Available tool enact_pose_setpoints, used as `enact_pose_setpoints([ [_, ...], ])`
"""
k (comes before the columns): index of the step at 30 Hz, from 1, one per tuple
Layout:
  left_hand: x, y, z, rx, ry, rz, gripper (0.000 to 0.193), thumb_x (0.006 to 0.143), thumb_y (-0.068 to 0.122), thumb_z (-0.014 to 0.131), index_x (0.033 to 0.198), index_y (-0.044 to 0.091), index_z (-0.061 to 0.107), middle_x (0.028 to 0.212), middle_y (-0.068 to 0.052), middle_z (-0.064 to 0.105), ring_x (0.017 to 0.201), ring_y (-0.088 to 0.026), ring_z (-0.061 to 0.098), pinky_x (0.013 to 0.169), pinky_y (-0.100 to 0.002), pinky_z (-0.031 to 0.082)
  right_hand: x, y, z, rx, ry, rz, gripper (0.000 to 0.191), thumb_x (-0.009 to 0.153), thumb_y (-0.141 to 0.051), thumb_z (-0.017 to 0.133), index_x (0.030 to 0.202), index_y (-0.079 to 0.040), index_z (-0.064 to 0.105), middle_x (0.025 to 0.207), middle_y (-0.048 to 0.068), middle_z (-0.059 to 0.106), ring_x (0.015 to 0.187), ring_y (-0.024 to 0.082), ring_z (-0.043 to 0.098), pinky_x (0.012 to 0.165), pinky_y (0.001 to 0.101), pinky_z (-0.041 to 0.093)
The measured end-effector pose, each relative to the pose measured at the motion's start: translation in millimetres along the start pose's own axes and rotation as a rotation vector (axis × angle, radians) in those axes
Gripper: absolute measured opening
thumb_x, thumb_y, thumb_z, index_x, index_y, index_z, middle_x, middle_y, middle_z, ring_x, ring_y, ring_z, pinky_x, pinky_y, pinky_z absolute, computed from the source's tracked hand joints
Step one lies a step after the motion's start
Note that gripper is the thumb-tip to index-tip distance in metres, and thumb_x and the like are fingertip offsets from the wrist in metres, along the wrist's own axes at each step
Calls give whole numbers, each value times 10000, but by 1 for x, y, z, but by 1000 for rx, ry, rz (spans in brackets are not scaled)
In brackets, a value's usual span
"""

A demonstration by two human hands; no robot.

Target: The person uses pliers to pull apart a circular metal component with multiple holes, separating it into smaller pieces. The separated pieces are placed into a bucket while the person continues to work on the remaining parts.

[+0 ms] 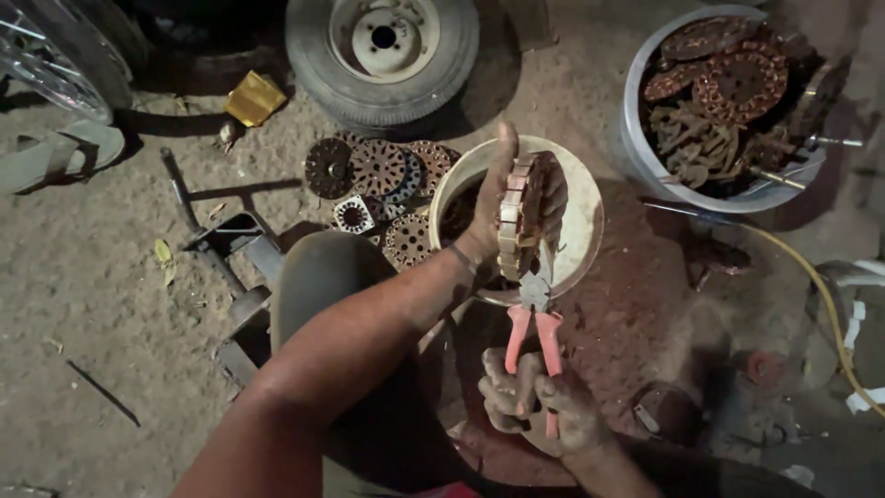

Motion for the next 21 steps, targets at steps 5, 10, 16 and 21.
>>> enact_pose_setpoints([
  [5,3,-6,3,-153,-42,204,806,1072,821,357,657,153,536,573,-10,498,459,-194,475,432,-327,410,10,3,11,101,55,-87,286,993,-332,660,926,-64,590,1097,62,493,850,150,459,685,308,376],
  [10,16,-1,2,-196,237,170,774,946,824,372,568,172,548,518,-13,510,443,-211,503,446,-375,453,28,0,13,-35,141,-250,283,1030,-296,650,937,-33,601,1112,54,514,902,165,489,715,328,421],
  [16,5,10,5,-24,-36,158,805,988,817,373,737,83,588,619,-63,553,529,-226,553,499,-324,465,15,-15,-11,-395,829,-125,205,883,-262,702,880,-67,639,716,34,590,605,143,546,547,328,473],
  [21,-28,5,-8,-14,32,81,753,1005,774,397,813,79,615,688,-72,602,596,-248,601,553,-359,524,11,-15,-41,-667,1002,102,275,902,-332,724,791,-83,695,630,-25,618,515,75,537,438,263,378],
])
Point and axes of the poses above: each hand's wrist, its own x-axis towards the middle knuckle, its own z-axis out of the palm, y = z × x, the point moved 2 cm from there along x, towards the middle knuckle
